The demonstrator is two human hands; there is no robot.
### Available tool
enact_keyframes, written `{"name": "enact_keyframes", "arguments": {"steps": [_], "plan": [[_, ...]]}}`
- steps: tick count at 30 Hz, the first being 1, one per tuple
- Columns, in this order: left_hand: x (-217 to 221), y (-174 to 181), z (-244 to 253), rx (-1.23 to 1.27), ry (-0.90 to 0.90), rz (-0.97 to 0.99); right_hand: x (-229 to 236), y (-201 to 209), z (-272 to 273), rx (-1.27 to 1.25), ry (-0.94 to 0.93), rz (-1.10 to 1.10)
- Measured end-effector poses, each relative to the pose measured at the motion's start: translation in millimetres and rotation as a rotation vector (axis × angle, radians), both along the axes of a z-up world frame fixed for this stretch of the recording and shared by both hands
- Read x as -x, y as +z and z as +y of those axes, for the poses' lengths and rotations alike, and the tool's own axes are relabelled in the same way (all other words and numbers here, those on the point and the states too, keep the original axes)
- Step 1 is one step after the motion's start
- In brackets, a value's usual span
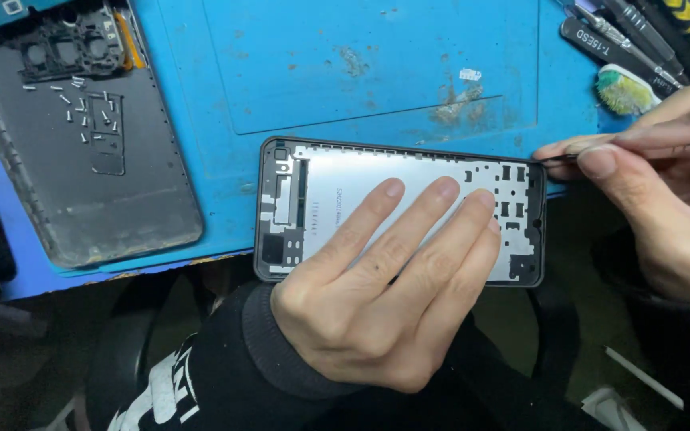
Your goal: Cleaning and preparing a mobile phone frame for assembly or repair.
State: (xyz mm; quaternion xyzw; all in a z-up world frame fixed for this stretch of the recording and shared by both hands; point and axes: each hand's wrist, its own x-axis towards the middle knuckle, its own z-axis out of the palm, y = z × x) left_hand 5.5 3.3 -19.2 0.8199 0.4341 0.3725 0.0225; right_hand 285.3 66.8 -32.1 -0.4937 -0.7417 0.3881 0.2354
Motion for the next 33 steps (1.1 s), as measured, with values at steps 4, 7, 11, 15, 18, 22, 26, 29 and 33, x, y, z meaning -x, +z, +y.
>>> {"name": "enact_keyframes", "arguments": {"steps": [4, 7, 11, 15, 18, 22, 26, 29, 33], "plan": [[0, -2, -2, 0.005, 0.007, -0.003, 8, -7, -4, -0.013, -0.055, 0.286], [1, -2, -1, 0.018, -0.004, -0.002, 7, -6, -2, 0.012, -0.062, 0.291], [2, -4, -3, 0.019, -0.005, -0.009, 16, 5, 7, 0.014, -0.043, 0.054], [1, -5, -4, 0.005, -0.017, -0.012, 30, 7, 11, -0.004, -0.029, 0.054], [0, -7, -5, 0.016, 0.006, -0.035, 24, 9, 11, -0.020, -0.021, -0.044], [1, -7, -4, 0.006, 0.002, -0.051, 27, 15, 18, 0.130, -0.054, -0.336], [1, -9, -5, -0.019, 0.003, -0.023, 15, 6, 15, 0.073, -0.037, -0.109], [1, -8, -5, -0.010, 0.004, -0.044, 15, -2, 15, 0.103, -0.032, -0.117], [2, -7, -6, -0.025, -0.005, -0.027, 26, 11, 13, 0.030, -0.026, -0.125]]}}
